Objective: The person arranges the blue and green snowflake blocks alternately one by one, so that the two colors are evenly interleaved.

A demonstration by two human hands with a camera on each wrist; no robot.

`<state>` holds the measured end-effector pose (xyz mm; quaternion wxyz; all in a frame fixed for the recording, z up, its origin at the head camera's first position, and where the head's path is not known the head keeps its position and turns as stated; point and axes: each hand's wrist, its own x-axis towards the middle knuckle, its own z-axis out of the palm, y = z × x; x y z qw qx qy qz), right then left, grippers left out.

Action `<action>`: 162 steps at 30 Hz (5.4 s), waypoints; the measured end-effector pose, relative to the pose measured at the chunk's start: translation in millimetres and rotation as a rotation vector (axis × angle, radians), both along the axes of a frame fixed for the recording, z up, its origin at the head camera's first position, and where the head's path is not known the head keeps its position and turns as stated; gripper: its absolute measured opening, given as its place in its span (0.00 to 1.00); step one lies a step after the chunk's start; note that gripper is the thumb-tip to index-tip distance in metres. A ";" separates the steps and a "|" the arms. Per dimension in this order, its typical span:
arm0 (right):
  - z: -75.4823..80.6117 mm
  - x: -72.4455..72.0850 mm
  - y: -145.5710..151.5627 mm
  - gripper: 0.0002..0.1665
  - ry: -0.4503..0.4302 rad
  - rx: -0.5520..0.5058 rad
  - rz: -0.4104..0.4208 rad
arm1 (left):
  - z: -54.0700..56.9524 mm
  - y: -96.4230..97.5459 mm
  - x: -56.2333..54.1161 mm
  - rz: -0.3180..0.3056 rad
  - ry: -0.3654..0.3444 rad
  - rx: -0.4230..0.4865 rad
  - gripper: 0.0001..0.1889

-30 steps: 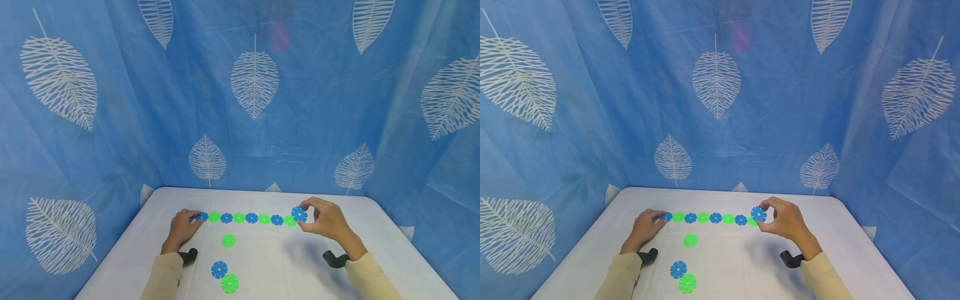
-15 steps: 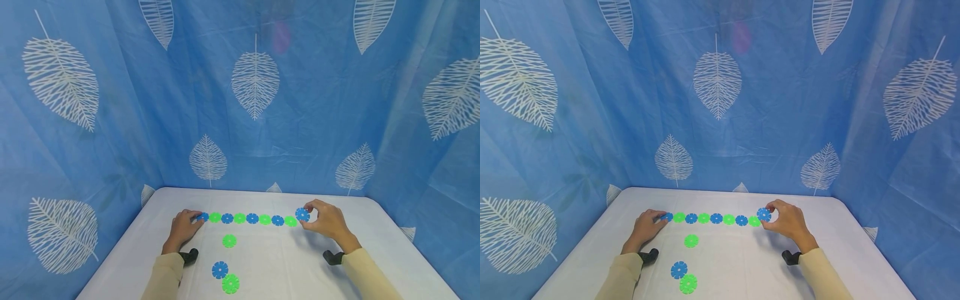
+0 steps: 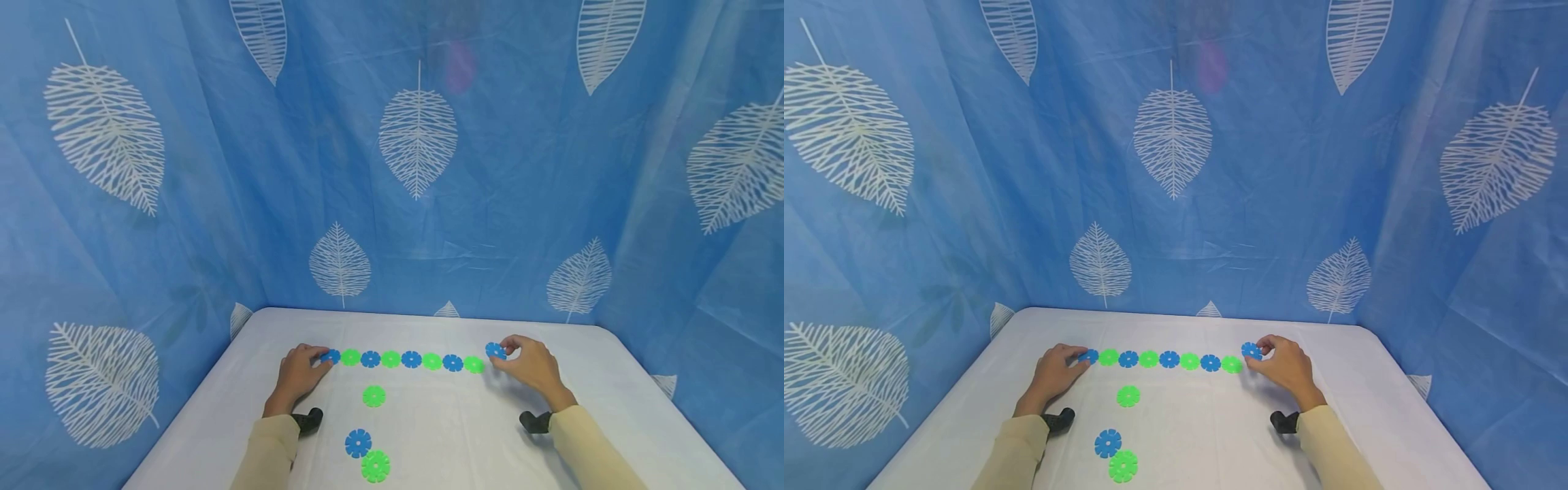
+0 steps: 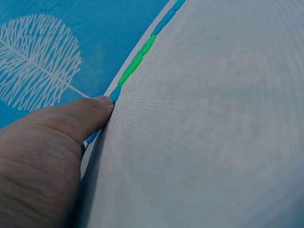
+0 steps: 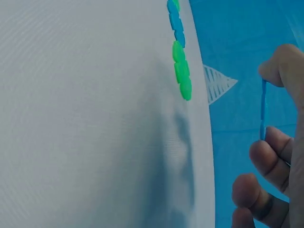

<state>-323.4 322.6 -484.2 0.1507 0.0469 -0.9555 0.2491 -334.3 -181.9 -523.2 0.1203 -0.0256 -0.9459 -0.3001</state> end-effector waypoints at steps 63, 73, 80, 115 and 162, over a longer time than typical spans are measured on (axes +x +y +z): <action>-19.5 4.1 -4.1 0.34 -0.132 0.087 -0.014 | 0.9 0.1 1.2 -0.002 -0.007 0.003 0.20; -7.0 8.4 -22.2 0.25 -0.005 0.097 0.027 | 0.7 -0.3 0.9 0.002 -0.004 -0.005 0.20; 8.4 13.2 -40.9 0.23 0.079 0.079 0.060 | 0.0 0.2 0.3 -0.002 -0.014 0.008 0.20; 43.4 37.6 -143.0 0.22 0.061 -0.208 0.201 | -2.0 0.8 -0.1 0.016 -0.016 0.007 0.20; -10.4 46.7 -239.6 0.36 -0.196 0.004 0.438 | -1.9 -0.7 -3.7 0.008 -0.007 -0.004 0.20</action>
